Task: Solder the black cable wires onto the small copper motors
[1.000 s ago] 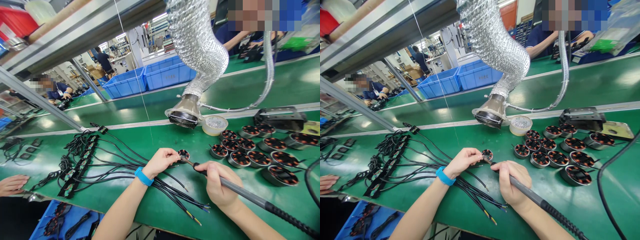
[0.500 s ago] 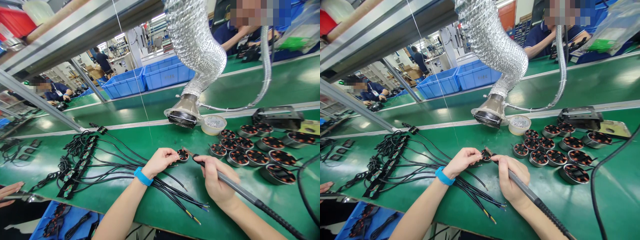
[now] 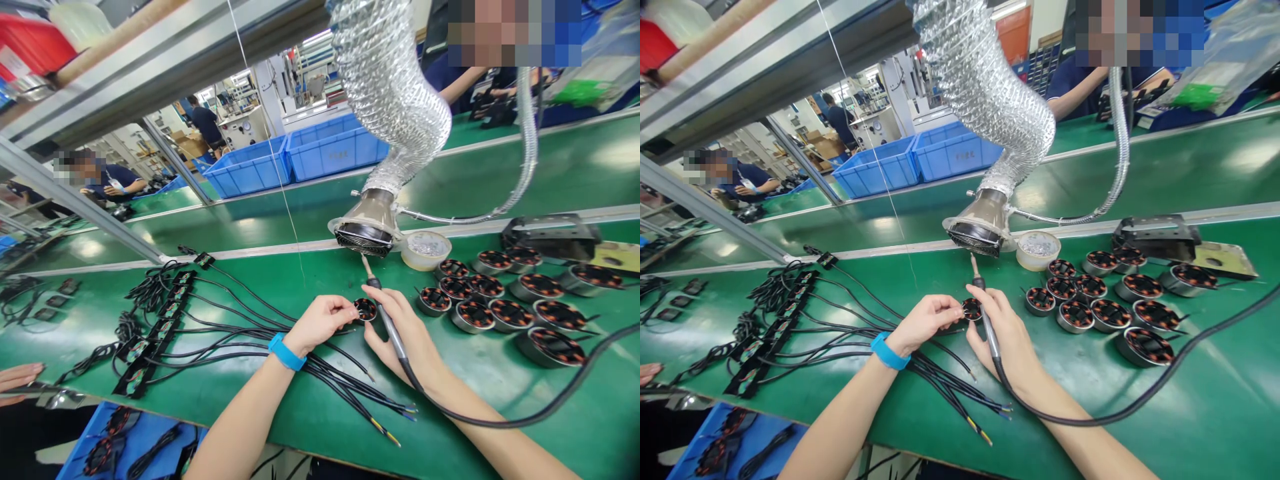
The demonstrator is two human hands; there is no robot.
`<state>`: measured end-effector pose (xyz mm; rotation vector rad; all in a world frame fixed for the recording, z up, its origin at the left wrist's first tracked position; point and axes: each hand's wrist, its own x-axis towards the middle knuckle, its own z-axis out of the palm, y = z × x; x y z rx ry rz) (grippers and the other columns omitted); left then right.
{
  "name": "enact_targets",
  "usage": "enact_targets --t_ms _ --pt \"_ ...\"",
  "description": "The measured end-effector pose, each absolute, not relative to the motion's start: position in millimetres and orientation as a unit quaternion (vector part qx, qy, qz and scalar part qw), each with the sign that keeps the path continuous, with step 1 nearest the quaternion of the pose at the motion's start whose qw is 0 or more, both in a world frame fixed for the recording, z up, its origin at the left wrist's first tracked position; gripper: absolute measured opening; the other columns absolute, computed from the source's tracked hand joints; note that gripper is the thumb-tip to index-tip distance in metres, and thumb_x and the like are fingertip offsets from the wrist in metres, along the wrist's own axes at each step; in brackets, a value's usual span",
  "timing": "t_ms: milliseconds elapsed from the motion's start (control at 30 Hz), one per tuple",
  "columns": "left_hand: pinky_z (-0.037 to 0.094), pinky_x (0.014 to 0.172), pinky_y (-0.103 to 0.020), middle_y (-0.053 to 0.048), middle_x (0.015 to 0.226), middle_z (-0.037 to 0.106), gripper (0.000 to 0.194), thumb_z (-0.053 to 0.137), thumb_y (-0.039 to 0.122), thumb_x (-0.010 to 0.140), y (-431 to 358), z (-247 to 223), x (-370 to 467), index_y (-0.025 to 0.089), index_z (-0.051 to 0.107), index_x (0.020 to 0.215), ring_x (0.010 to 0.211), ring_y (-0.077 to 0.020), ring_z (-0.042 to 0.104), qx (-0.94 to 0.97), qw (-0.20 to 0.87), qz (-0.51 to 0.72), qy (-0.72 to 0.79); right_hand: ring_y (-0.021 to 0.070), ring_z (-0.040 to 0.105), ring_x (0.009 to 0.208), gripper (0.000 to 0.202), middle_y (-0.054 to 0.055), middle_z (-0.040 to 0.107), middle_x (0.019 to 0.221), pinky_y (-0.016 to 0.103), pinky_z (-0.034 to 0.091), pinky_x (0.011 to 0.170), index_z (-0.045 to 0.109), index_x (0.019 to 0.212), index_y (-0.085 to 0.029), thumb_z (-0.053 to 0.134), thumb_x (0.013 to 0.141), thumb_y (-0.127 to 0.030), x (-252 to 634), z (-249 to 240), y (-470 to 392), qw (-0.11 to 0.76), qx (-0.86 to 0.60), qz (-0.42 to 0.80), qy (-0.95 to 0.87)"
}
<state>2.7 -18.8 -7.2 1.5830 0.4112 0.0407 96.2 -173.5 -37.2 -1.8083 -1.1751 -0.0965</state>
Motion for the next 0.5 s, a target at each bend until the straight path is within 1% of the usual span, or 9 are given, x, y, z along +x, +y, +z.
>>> enact_targets --t_ms 100,167,267,333,400,500 --pt "0.029 0.055 -0.023 0.003 0.063 0.052 0.039 0.070 0.050 0.076 -19 -5 2 0.011 0.063 0.079 0.056 -0.0077 0.039 0.707 0.684 0.017 0.179 0.0204 0.062 0.104 0.056 0.009 0.050 0.127 0.034 0.053 0.091 0.041 0.143 -0.028 0.055 0.090 -0.018 100 -45 -169 0.477 -0.718 -0.002 -0.508" --pt "0.033 0.058 -0.023 0.002 0.065 0.054 0.034 0.067 0.046 0.078 -17 -2 1 0.012 0.063 0.078 0.059 -0.0083 0.042 0.715 0.675 0.026 0.179 0.0200 0.062 0.104 0.052 0.010 0.049 0.127 0.034 0.053 0.092 0.041 0.143 -0.028 0.053 0.093 -0.018 104 -48 -167 0.480 -0.707 0.011 -0.520" --pt "0.039 0.067 -0.024 -0.001 0.070 0.061 0.024 0.065 0.035 0.079 -9 2 -1 0.012 0.064 0.074 0.066 -0.0113 0.050 0.760 0.615 0.069 0.199 0.0195 0.062 0.103 0.049 0.010 0.050 0.124 0.033 0.053 0.091 0.043 0.140 -0.027 0.054 0.093 -0.019 109 -49 -165 0.482 -0.699 0.023 -0.528" --pt "0.041 0.069 -0.025 -0.003 0.072 0.064 0.020 0.064 0.031 0.077 -2 4 -2 0.012 0.065 0.071 0.069 -0.0131 0.054 0.797 0.558 0.092 0.213 0.0192 0.062 0.101 0.049 0.009 0.050 0.121 0.033 0.053 0.091 0.044 0.138 -0.027 0.055 0.092 -0.019 113 -48 -164 0.478 -0.697 0.022 -0.534" --pt "0.041 0.068 -0.025 -0.004 0.073 0.066 0.021 0.064 0.031 0.077 5 4 -4 0.012 0.067 0.072 0.069 -0.0139 0.055 0.820 0.524 0.094 0.212 0.0188 0.062 0.100 0.047 0.009 0.051 0.120 0.033 0.053 0.090 0.045 0.137 -0.026 0.056 0.092 -0.019 115 -49 -163 0.473 -0.694 0.012 -0.542" --pt "0.041 0.066 -0.024 -0.004 0.072 0.068 0.026 0.067 0.037 0.077 12 4 -6 0.012 0.072 0.075 0.067 -0.0135 0.056 0.824 0.524 0.076 0.200 0.0185 0.063 0.096 0.045 0.009 0.052 0.118 0.033 0.054 0.088 0.046 0.135 -0.026 0.056 0.092 -0.020 118 -51 -164 0.475 -0.689 -0.011 -0.548"
